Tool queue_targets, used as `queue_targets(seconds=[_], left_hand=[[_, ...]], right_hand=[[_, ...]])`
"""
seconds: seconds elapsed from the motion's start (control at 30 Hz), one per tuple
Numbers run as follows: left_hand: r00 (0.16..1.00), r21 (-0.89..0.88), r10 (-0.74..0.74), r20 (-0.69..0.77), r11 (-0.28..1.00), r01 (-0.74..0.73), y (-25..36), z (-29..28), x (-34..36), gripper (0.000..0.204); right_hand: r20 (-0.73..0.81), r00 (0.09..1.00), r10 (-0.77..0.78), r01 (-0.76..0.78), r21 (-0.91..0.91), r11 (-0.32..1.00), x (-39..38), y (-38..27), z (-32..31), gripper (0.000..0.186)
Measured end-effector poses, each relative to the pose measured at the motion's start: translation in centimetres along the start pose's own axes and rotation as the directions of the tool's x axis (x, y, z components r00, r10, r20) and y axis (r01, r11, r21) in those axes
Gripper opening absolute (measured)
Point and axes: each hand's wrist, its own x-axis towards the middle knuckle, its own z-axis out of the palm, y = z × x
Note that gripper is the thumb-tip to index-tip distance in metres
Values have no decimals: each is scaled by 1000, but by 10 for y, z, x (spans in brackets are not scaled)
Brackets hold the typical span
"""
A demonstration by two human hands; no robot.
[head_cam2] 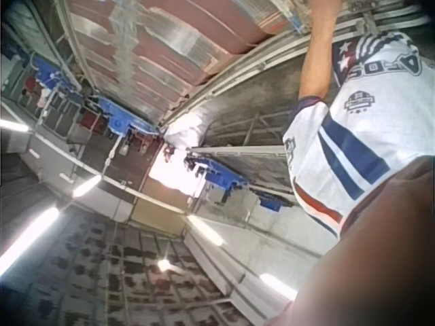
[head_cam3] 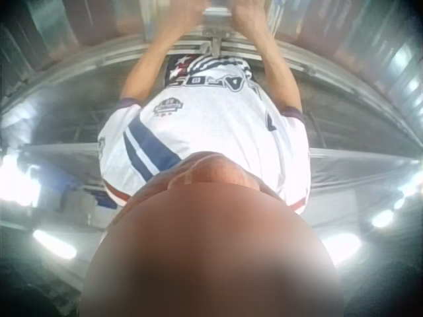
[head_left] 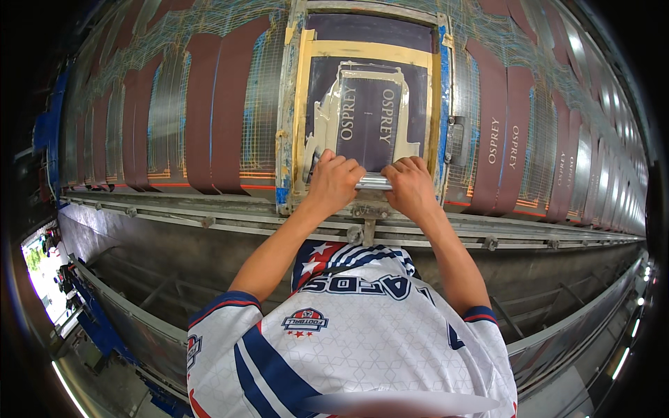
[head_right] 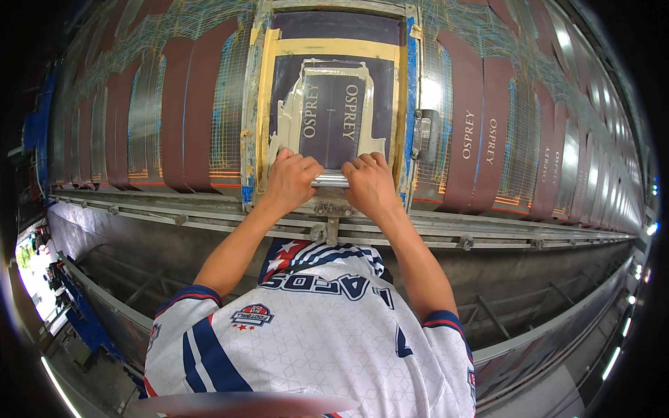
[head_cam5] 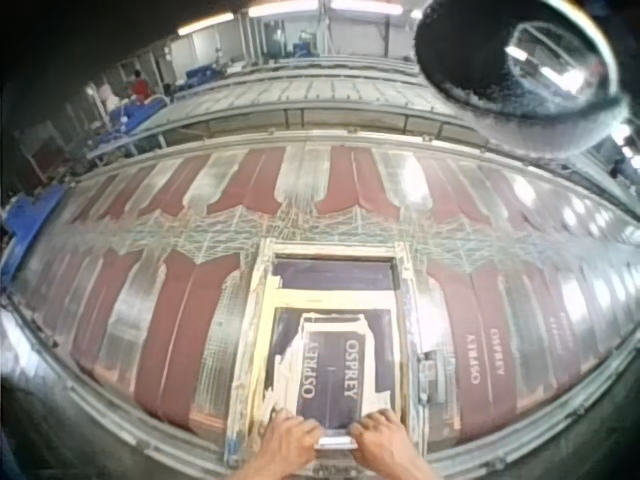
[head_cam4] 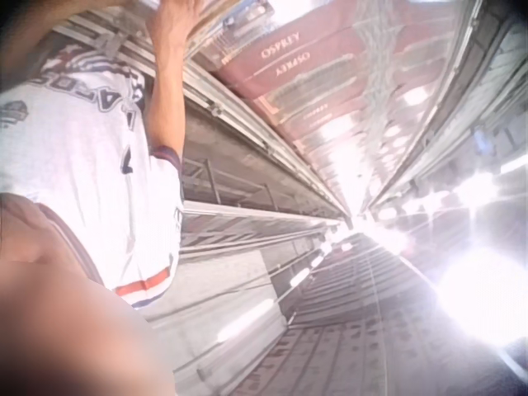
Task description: The person uses a squeegee to pull white ink across a screen-printing frame, repeatedly applying the ink onto a moving fabric surface. The fabric advances between strokes, and the person continues the same motion throughout the clip.
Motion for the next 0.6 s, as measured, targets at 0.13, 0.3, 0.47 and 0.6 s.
queue_targets(seconds=[0.13, 0.3, 0.47, 0.6], left_hand=[[1000, 13, 11, 14, 1000, -11, -10, -9, 24, 28], [987, 119, 74, -139, 991, -58, -71, -21, 122, 18], [993, 152, 72, -97, 987, -56, -110, -34, 199, 16], [997, 124, 52, -65, 991, -43, -120, -32, 207, 16]], right_hand=[[66, 997, 29, -26, -41, 999, 20, 11, -14, 23], [23, 999, 47, -45, -99, 994, 115, 64, -47, 25], [-33, 999, 36, -38, -63, 997, 181, 116, -55, 20], [-5, 998, 66, -66, -31, 997, 193, 121, -55, 19]])
